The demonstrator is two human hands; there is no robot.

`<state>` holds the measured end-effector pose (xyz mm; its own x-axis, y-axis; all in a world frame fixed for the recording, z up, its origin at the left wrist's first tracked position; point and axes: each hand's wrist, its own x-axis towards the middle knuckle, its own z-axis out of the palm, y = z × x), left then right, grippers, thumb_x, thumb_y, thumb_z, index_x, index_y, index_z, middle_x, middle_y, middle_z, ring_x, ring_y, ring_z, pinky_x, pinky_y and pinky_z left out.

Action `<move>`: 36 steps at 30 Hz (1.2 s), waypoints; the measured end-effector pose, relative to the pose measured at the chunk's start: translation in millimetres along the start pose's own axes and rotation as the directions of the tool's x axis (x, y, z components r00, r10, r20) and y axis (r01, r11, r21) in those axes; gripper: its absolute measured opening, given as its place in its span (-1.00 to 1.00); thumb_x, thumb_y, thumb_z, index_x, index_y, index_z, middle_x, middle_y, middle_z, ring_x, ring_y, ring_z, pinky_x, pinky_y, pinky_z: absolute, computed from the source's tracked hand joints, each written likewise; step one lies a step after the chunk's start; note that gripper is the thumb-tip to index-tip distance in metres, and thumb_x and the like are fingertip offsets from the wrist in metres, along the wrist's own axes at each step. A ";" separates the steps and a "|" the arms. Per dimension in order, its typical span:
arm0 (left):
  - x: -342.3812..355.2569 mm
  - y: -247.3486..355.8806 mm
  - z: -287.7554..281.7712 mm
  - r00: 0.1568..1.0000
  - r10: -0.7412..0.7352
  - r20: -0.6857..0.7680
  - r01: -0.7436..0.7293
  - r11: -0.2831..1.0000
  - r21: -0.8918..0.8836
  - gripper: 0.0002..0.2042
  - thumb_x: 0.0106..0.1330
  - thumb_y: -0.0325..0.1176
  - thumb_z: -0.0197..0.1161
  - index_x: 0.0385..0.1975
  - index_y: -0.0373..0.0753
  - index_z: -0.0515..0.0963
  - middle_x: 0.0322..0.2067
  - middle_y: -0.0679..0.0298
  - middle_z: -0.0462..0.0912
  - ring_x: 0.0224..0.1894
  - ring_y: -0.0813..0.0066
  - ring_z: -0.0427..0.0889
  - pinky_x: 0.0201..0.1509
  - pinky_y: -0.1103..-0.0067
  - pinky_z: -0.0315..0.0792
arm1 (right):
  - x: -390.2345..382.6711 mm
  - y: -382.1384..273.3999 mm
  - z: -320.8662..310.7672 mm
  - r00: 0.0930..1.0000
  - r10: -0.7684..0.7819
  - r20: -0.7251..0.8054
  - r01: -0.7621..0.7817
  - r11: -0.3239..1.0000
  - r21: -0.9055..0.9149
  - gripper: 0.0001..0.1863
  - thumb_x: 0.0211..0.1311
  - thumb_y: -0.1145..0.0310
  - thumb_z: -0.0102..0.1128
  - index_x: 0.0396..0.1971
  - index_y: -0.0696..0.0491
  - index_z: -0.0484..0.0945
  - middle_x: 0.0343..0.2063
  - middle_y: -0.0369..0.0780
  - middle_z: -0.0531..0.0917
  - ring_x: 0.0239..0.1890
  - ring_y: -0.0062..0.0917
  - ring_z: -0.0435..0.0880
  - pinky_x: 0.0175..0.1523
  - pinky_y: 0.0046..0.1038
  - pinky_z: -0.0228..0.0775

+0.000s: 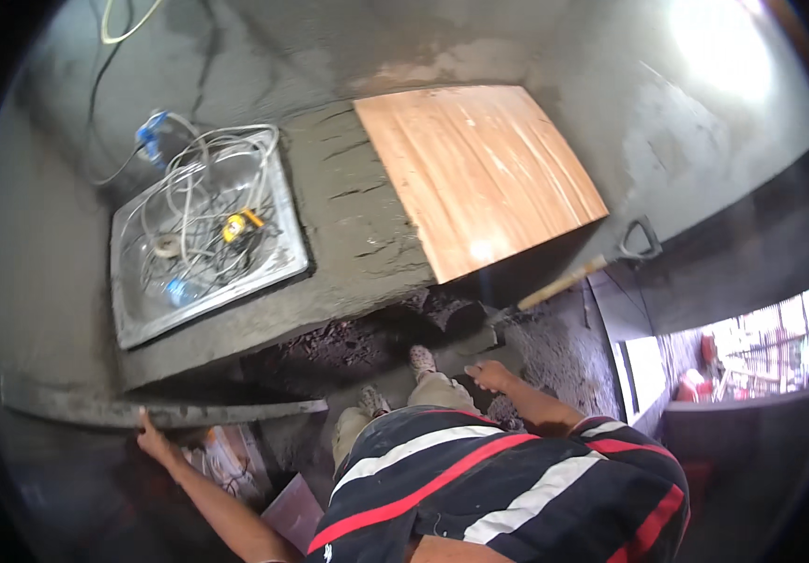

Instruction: The person places a tile onto a mortar-covered surface, presses it into place, and uses a tape measure and a pencil to mark a location on the wall. The person then uses a metal straightedge to check the alignment of the counter edge.

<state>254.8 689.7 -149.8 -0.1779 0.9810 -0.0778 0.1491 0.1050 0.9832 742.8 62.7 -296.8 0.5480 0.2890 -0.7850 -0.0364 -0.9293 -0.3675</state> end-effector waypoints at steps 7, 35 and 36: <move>-4.2 2.4 10.6 0.995 -0.040 0.091 0.047 0.996 -0.074 -0.39 0.24 -0.06 0.47 -0.09 -0.64 0.56 -0.11 0.03 0.64 -0.16 0.33 0.62 -0.04 0.35 0.52 | 1.5 -21.6 -20.5 0.997 -0.062 -0.056 0.064 0.998 0.030 -0.44 0.32 -0.15 0.09 -0.14 0.11 0.65 -0.47 -0.24 0.68 -0.56 -0.52 0.63 -0.49 -0.43 0.52; 26.7 -17.6 -6.2 0.984 -0.106 0.145 0.081 0.983 0.166 -0.40 0.30 0.03 0.37 -0.09 -0.56 0.57 -0.14 0.01 0.64 -0.20 0.19 0.61 -0.11 0.27 0.55 | 12.3 35.0 -105.2 0.953 0.048 -0.300 0.011 0.981 0.194 -0.49 0.36 -0.07 0.04 -0.28 0.15 0.60 -0.54 -0.08 0.67 -0.59 -0.33 0.67 -0.45 -0.27 0.51; 24.3 -18.6 0.6 0.987 -0.098 0.131 0.075 0.983 0.169 -0.40 0.30 0.03 0.37 -0.10 -0.56 0.58 -0.15 0.02 0.64 -0.21 0.19 0.61 -0.12 0.27 0.55 | 9.6 30.5 -111.2 0.955 0.129 -0.266 -0.035 0.942 0.332 -0.52 0.36 -0.04 0.04 -0.28 0.15 0.60 -0.50 -0.04 0.68 -0.54 -0.27 0.69 -0.40 -0.22 0.52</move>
<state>248.3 711.6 -170.0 -0.0624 0.9789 -0.1945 0.2978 0.2043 0.9325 839.9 11.5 -260.1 0.7414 0.0945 -0.6644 -0.3312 -0.8095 -0.4848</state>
